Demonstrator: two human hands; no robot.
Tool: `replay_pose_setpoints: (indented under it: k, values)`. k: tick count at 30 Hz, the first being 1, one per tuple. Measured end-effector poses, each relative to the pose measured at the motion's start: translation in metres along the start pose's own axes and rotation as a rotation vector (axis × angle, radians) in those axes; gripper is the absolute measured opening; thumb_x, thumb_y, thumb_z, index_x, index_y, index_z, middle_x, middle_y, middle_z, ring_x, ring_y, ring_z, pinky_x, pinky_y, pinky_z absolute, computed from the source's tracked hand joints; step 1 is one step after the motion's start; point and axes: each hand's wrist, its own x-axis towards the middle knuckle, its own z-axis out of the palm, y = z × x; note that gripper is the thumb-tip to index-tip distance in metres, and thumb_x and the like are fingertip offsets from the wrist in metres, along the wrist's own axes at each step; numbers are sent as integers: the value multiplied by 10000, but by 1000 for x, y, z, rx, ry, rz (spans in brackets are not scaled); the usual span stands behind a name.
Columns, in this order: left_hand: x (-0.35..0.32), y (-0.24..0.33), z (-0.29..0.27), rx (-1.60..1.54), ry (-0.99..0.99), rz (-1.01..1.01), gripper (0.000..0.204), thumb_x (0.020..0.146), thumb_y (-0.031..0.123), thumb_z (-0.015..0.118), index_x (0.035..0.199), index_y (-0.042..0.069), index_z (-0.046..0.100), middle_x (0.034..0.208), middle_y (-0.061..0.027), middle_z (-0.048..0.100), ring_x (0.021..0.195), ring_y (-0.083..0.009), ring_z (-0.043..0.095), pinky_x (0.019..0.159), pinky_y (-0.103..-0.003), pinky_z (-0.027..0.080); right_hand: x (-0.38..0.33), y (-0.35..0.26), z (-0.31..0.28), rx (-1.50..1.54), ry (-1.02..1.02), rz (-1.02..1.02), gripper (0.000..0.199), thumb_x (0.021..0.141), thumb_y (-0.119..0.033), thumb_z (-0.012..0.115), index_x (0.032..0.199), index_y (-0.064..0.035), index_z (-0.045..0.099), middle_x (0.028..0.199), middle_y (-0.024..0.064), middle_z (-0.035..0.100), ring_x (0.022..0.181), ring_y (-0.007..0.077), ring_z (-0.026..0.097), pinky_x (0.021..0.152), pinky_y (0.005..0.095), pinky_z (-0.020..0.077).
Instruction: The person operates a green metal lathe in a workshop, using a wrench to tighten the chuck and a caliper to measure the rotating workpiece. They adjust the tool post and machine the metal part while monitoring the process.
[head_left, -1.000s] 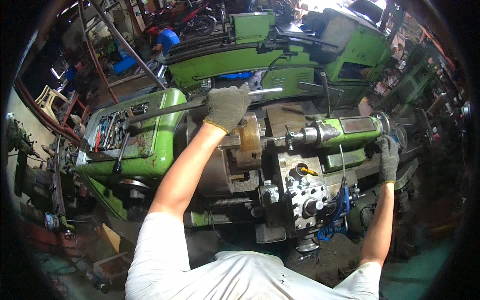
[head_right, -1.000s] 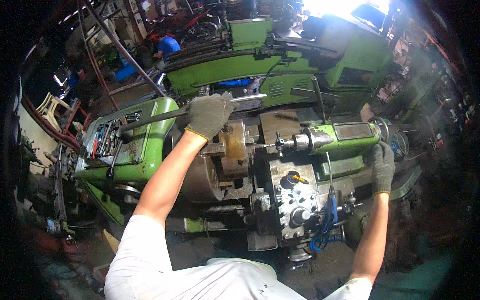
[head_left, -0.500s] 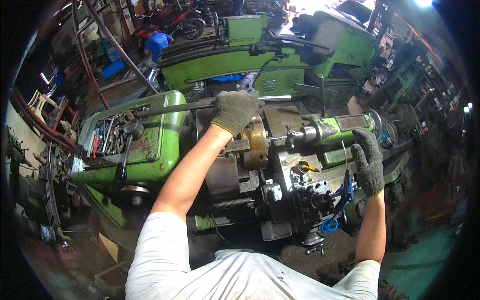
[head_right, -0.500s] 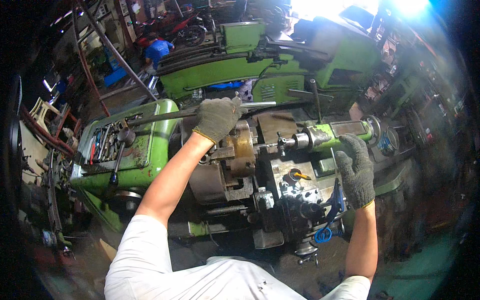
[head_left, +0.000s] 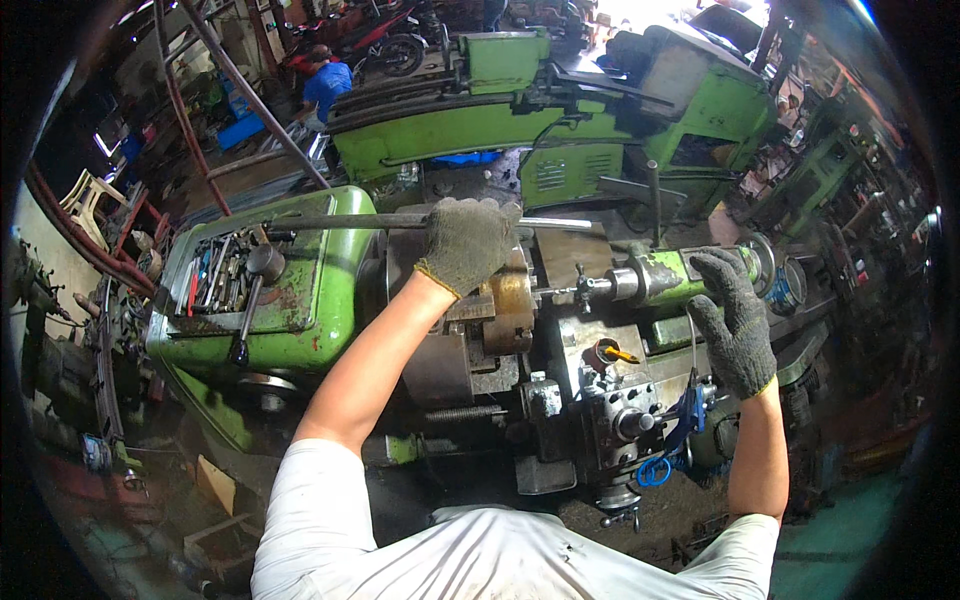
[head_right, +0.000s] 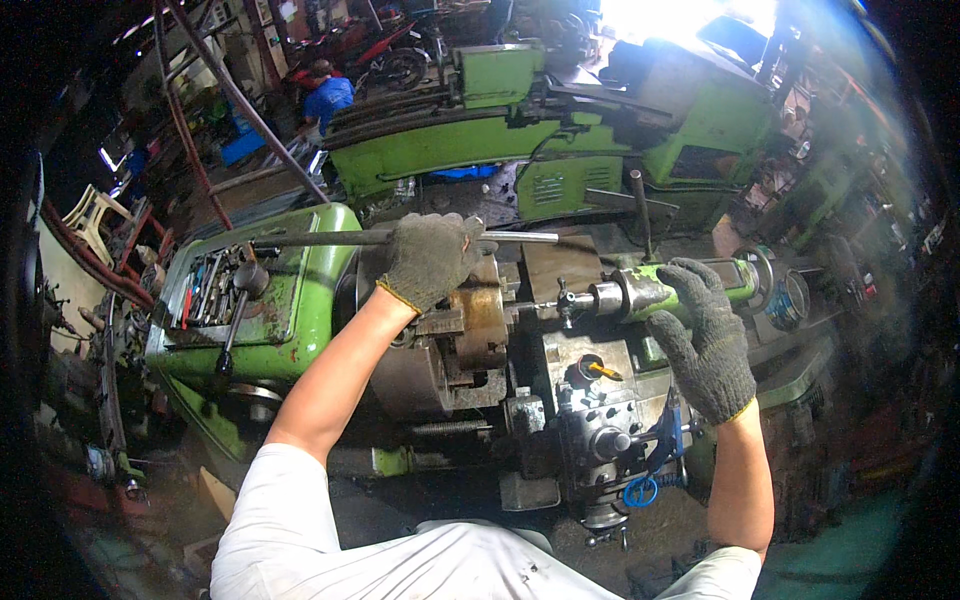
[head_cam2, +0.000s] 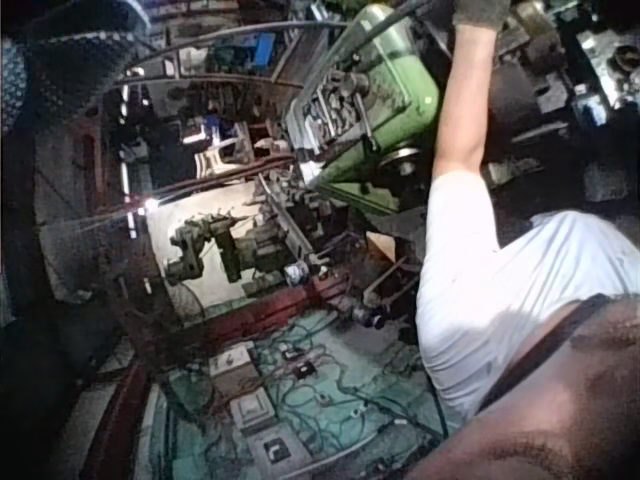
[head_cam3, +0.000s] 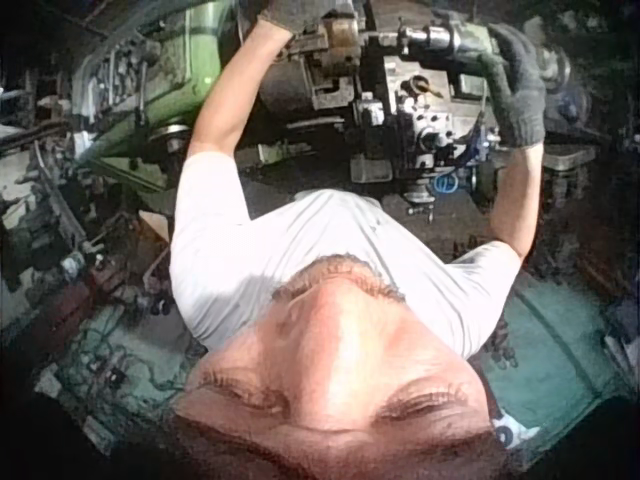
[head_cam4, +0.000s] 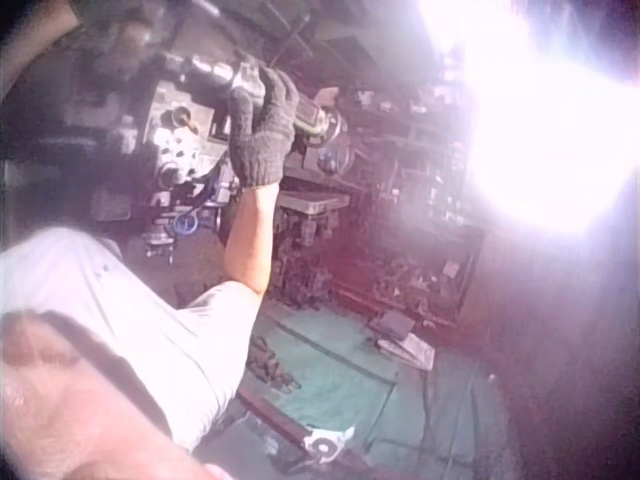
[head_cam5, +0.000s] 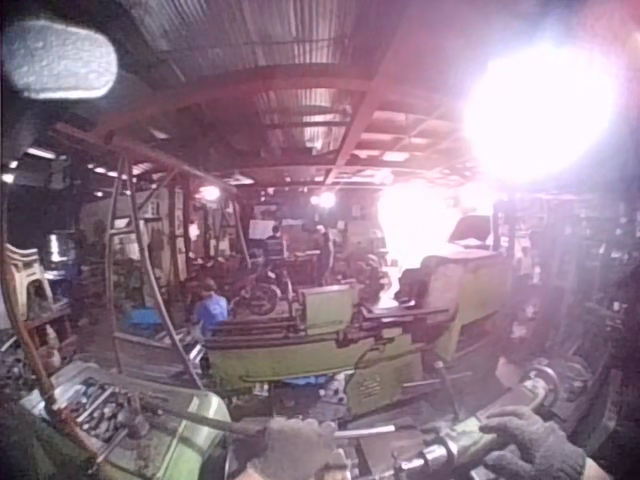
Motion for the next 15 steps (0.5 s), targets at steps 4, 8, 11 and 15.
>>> replay_pose_setpoints:
  k: [4,8,11,15]
  values:
    - [-2,1,-1,-8,24,12,282,884,453,675,932,179,721,758,-70,664,701,-284,689,606,-460,485,3,-1,0,18,-18,29,508,937,-319,716,1338,-29,603,1409,200,574,1297,382,584,1080,433,462]
    - [-6,-2,6,-19,-23,-22,339,890,502,665,939,171,720,786,-80,669,746,-294,692,644,-467,484,4,6,7,51,-27,16,504,936,-313,714,1342,-35,602,1402,198,576,1293,380,586,1069,432,468]
    - [-2,2,-14,-162,-33,-10,371,916,529,636,929,167,715,799,-82,670,774,-305,693,682,-478,485,5,6,8,41,-50,22,500,936,-301,706,1345,-33,600,1394,199,579,1290,382,587,1065,430,470]
    - [5,-7,-18,-179,-21,75,401,935,551,608,877,174,728,794,-67,666,822,-298,680,741,-491,471,12,2,5,-15,-89,-39,494,936,-285,692,1348,-30,593,1381,202,582,1268,399,591,1056,431,476]
